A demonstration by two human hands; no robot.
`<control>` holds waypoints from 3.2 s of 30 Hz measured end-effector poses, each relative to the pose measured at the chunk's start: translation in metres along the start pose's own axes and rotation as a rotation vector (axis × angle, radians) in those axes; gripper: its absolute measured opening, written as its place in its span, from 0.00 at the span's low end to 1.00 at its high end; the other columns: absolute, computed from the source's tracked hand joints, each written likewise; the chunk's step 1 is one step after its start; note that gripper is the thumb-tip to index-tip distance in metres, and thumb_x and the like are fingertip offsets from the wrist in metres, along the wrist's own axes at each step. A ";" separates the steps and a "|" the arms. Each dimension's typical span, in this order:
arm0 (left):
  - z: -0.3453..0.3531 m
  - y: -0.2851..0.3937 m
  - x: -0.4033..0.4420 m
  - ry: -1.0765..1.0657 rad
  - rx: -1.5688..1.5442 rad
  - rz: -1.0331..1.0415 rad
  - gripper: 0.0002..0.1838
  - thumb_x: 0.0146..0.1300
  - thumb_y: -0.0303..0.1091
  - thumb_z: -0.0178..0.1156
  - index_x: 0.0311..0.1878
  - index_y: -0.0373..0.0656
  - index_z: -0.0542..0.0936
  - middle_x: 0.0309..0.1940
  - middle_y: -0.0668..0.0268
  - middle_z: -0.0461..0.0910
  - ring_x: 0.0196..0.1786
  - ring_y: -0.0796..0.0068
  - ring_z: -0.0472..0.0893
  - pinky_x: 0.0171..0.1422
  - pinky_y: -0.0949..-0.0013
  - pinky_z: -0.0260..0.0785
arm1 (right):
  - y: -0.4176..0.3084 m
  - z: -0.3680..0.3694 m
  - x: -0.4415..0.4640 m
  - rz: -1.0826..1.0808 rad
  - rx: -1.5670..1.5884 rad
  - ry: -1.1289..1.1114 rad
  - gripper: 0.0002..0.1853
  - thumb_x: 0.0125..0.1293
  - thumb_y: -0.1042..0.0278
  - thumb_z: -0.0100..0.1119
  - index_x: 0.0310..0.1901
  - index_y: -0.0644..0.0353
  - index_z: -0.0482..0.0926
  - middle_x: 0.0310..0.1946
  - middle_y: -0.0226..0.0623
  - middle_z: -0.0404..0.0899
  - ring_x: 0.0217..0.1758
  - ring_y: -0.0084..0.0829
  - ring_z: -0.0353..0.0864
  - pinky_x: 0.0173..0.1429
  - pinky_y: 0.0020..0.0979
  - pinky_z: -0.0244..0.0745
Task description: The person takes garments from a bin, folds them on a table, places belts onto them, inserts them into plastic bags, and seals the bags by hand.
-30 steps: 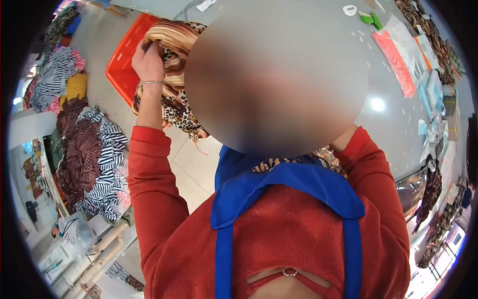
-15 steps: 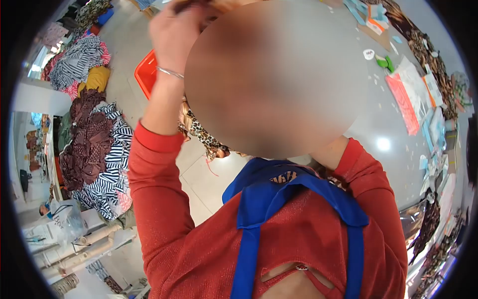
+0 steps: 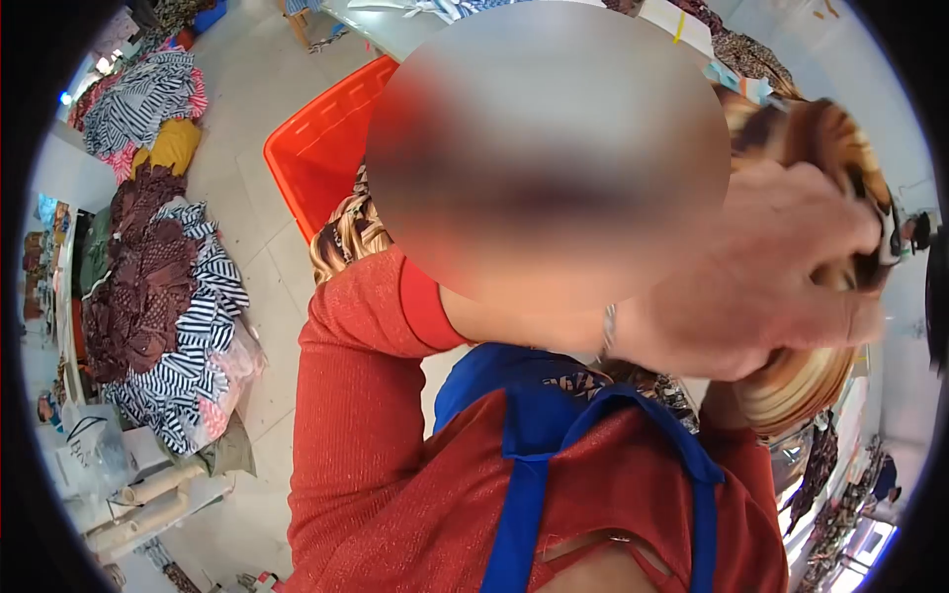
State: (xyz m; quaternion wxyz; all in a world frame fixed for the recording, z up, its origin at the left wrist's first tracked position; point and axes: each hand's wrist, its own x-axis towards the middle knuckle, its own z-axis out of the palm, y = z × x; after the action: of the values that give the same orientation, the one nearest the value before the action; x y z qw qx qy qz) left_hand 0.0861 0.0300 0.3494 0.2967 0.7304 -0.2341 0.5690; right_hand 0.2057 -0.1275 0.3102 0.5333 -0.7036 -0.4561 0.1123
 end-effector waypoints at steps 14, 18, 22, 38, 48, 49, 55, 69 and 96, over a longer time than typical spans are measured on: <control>0.027 -0.104 -0.195 -1.300 -0.240 -0.813 0.23 0.49 0.51 0.65 0.45 0.48 0.80 0.30 0.56 0.82 0.35 0.53 0.82 0.40 0.55 0.74 | -0.034 -0.232 -0.070 0.275 -0.776 0.535 0.21 0.64 0.54 0.57 0.51 0.61 0.77 0.48 0.47 0.78 0.54 0.41 0.76 0.55 0.40 0.75; 0.093 -0.023 -0.148 -1.456 -0.357 -0.567 0.26 0.57 0.57 0.58 0.45 0.41 0.77 0.23 0.47 0.79 0.32 0.46 0.81 0.38 0.49 0.74 | 0.005 -0.268 -0.051 0.311 -0.927 0.537 0.21 0.63 0.54 0.56 0.51 0.60 0.78 0.49 0.48 0.77 0.55 0.43 0.75 0.55 0.41 0.75; 0.201 0.037 -0.147 -1.210 -0.534 -0.525 0.24 0.55 0.50 0.61 0.46 0.39 0.73 0.27 0.47 0.79 0.34 0.41 0.78 0.38 0.45 0.69 | 0.087 -0.282 -0.049 0.392 -0.979 0.490 0.21 0.63 0.54 0.56 0.51 0.60 0.78 0.49 0.50 0.77 0.56 0.44 0.75 0.55 0.41 0.75; 0.376 -0.066 -0.184 -0.929 -0.286 -0.859 0.11 0.61 0.39 0.62 0.39 0.41 0.80 0.27 0.61 0.80 0.28 0.73 0.78 0.36 0.68 0.72 | 0.277 -0.163 -0.264 0.770 -0.493 -0.102 0.22 0.59 0.55 0.58 0.53 0.53 0.77 0.52 0.54 0.75 0.57 0.55 0.72 0.56 0.48 0.74; 0.523 -0.055 -0.171 -1.338 0.149 -0.640 0.39 0.58 0.56 0.61 0.65 0.39 0.66 0.51 0.46 0.75 0.51 0.46 0.77 0.52 0.52 0.71 | 0.321 -0.267 -0.300 0.969 0.747 0.366 0.24 0.60 0.56 0.62 0.53 0.64 0.73 0.38 0.39 0.83 0.36 0.30 0.80 0.42 0.33 0.76; 0.533 -0.059 -0.183 -1.401 0.188 -0.667 0.33 0.59 0.49 0.60 0.64 0.43 0.69 0.45 0.49 0.80 0.45 0.49 0.80 0.46 0.52 0.73 | 0.319 -0.275 -0.293 0.997 0.891 0.504 0.22 0.61 0.58 0.62 0.52 0.63 0.73 0.38 0.39 0.82 0.36 0.30 0.81 0.43 0.32 0.77; 0.529 -0.068 -0.219 -0.846 -0.120 -0.756 0.19 0.56 0.27 0.55 0.52 0.47 0.80 0.39 0.54 0.82 0.40 0.57 0.82 0.43 0.62 0.74 | 0.353 -0.262 -0.232 0.717 1.219 0.971 0.13 0.63 0.71 0.62 0.48 0.62 0.74 0.40 0.33 0.82 0.42 0.27 0.81 0.45 0.32 0.77; 0.343 -0.087 -0.279 0.051 -0.456 -1.859 0.24 0.59 0.13 0.42 0.58 0.41 0.72 0.46 0.59 0.80 0.42 0.66 0.83 0.46 0.67 0.79 | 0.364 -0.244 -0.179 0.464 -0.392 0.570 0.21 0.60 0.61 0.63 0.54 0.57 0.77 0.55 0.44 0.74 0.60 0.43 0.71 0.60 0.40 0.67; 0.127 0.026 -0.262 -0.639 -1.137 -1.492 0.29 0.40 0.26 0.53 0.52 0.33 0.77 0.54 0.59 0.77 0.58 0.63 0.76 0.67 0.64 0.63 | 0.135 -0.136 -0.254 0.652 0.383 -0.325 0.11 0.62 0.68 0.63 0.40 0.68 0.81 0.27 0.32 0.83 0.30 0.16 0.76 0.37 0.25 0.72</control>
State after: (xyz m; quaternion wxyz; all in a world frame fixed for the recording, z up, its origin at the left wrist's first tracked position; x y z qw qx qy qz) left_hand 0.0931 -0.0767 0.0774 0.8083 0.5588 -0.0215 -0.1844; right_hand 0.2212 -0.4112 0.1667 0.5122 -0.6724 -0.2584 0.4677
